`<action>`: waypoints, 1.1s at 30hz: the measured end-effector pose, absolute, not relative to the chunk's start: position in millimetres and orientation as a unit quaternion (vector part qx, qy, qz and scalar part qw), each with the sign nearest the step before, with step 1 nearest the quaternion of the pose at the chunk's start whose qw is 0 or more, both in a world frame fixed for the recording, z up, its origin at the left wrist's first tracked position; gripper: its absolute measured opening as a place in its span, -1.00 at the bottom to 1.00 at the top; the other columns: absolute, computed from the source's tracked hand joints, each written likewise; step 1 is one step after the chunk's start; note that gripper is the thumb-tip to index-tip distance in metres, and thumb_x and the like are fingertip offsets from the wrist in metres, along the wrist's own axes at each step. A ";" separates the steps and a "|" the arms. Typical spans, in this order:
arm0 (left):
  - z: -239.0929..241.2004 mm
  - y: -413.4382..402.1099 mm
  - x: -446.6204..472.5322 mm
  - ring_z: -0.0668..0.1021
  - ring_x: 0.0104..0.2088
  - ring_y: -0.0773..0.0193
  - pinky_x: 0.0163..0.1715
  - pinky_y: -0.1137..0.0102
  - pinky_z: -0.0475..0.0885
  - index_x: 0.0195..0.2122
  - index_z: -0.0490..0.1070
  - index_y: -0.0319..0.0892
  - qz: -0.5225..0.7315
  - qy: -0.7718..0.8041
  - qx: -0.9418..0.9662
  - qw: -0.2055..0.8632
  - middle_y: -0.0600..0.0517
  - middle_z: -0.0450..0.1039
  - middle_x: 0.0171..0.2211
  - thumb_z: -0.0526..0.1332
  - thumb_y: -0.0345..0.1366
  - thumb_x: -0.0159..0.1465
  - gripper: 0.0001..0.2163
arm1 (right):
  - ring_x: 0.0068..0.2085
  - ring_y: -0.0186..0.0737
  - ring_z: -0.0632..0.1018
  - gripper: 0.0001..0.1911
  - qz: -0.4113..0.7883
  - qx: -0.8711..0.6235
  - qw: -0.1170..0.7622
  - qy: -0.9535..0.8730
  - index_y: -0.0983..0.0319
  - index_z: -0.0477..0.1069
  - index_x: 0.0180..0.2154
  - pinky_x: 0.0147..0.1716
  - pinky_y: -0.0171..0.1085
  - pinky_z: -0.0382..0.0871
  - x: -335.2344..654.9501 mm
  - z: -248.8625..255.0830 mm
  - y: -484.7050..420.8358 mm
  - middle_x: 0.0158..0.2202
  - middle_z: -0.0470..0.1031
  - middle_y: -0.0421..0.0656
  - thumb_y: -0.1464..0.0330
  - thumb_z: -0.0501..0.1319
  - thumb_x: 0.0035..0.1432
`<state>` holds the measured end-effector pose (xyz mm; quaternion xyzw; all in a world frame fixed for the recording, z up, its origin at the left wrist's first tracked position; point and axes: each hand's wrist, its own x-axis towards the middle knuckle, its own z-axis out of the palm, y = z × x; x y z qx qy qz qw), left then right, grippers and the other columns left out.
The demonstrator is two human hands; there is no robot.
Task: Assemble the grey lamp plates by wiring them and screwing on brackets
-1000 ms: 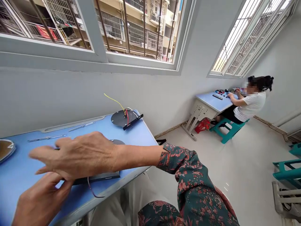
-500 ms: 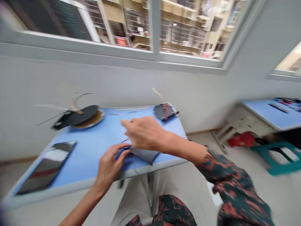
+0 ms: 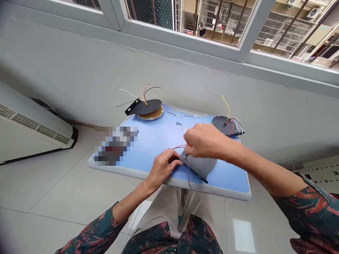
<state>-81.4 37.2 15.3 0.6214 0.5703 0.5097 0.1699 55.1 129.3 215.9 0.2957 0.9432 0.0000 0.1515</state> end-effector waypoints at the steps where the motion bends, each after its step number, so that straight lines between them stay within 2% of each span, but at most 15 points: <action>1: 15.2 36.7 -80.3 0.52 -0.36 0.30 -0.32 0.41 0.45 -0.35 0.40 -0.12 0.509 0.574 0.622 0.160 0.11 0.46 -0.39 0.34 -0.49 0.23 -0.84 | -0.49 -0.29 0.29 -0.82 -0.019 0.326 0.135 0.936 0.21 0.50 -0.46 -0.45 -0.25 -0.04 54.0 212.4 130.4 -0.60 0.37 -0.19 0.32 0.20 0.16; 3: 15.3 34.9 -76.9 0.52 -0.36 0.30 -0.32 0.41 0.44 -0.36 0.38 -0.12 0.507 0.579 0.623 0.139 0.11 0.45 -0.39 0.33 -0.50 0.24 -0.83 | -0.43 -0.26 0.37 -0.83 -0.052 0.398 0.092 0.911 0.20 0.49 -0.41 -0.45 -0.27 0.00 52.9 204.6 127.8 -0.54 0.45 -0.16 0.32 0.18 0.18; 6: 16.2 30.4 -70.9 0.51 -0.35 0.29 -0.30 0.40 0.43 -0.37 0.35 -0.11 0.498 0.590 0.625 0.115 0.11 0.43 -0.38 0.31 -0.48 0.27 -0.83 | -0.35 -0.19 0.44 -0.83 -0.052 0.474 0.034 0.878 0.21 0.47 -0.22 -0.46 -0.28 0.05 52.6 197.0 114.6 -0.42 0.53 -0.11 0.29 0.15 0.25; 9: 16.8 26.8 -67.2 0.50 -0.35 0.29 -0.29 0.39 0.42 -0.37 0.33 -0.11 0.487 0.599 0.626 0.112 0.11 0.42 -0.38 0.30 -0.45 0.29 -0.83 | -0.40 -0.19 0.43 -0.73 -0.058 0.452 0.036 0.889 0.24 0.41 -0.08 -0.48 -0.27 0.07 53.8 202.0 103.2 -0.45 0.50 -0.13 0.20 0.19 0.28; 15: 15.3 27.4 -68.4 0.50 -0.34 0.28 -0.29 0.39 0.44 -0.37 0.35 -0.10 0.487 0.593 0.629 0.122 0.10 0.42 -0.38 0.30 -0.41 0.31 -0.84 | -0.55 -0.35 0.36 -0.91 -0.176 0.312 0.137 0.923 0.17 0.49 -0.29 -0.54 -0.31 0.08 63.6 228.9 116.1 -0.52 0.44 -0.25 0.37 0.20 0.22; 17: 15.2 27.7 -69.3 0.50 -0.34 0.28 -0.29 0.39 0.44 -0.36 0.37 -0.10 0.490 0.591 0.629 0.123 0.09 0.43 -0.38 0.29 -0.42 0.31 -0.85 | -0.56 -0.37 0.36 -0.90 -0.186 0.316 0.130 0.921 0.17 0.51 -0.30 -0.54 -0.32 0.09 65.0 228.4 120.6 -0.53 0.45 -0.27 0.43 0.21 0.18; 20: 15.8 27.4 -69.4 0.50 -0.34 0.29 -0.29 0.40 0.42 -0.36 0.37 -0.11 0.494 0.592 0.626 0.114 0.10 0.43 -0.38 0.29 -0.44 0.31 -0.85 | -0.54 -0.38 0.35 -0.92 -0.172 0.339 0.056 0.923 0.20 0.46 -0.37 -0.52 -0.33 0.11 64.9 213.2 118.4 -0.55 0.44 -0.27 0.43 0.22 0.19; 25: 15.4 27.1 -66.0 0.51 -0.35 0.29 -0.31 0.39 0.40 -0.38 0.34 -0.12 0.493 0.593 0.631 0.084 0.10 0.43 -0.40 0.28 -0.43 0.33 -0.83 | -0.56 -0.40 0.28 -0.79 -0.116 0.358 -0.098 0.921 0.22 0.34 -0.43 -0.48 -0.32 0.10 68.8 174.2 102.3 -0.62 0.32 -0.30 0.31 0.23 0.25; 29: 13.4 24.9 -60.4 0.51 -0.36 0.28 -0.30 0.38 0.42 -0.38 0.34 -0.11 0.479 0.610 0.627 0.073 0.09 0.43 -0.40 0.25 -0.39 0.36 -0.83 | -0.59 -0.41 0.23 -0.71 -0.068 0.405 -0.232 0.882 0.20 0.31 -0.47 -0.47 -0.32 0.13 73.6 150.9 97.5 -0.62 0.32 -0.30 0.24 0.23 0.26; 33: 11.4 19.1 -52.2 0.50 -0.38 0.27 -0.34 0.38 0.41 -0.39 0.34 -0.10 0.443 0.626 0.640 0.045 0.07 0.42 -0.41 0.23 -0.29 0.40 -0.81 | -0.59 -0.40 0.15 -0.55 -0.018 0.456 -0.282 0.844 0.18 0.24 -0.56 -0.52 -0.29 0.04 72.6 139.0 100.2 -0.66 0.26 -0.29 0.05 0.24 0.23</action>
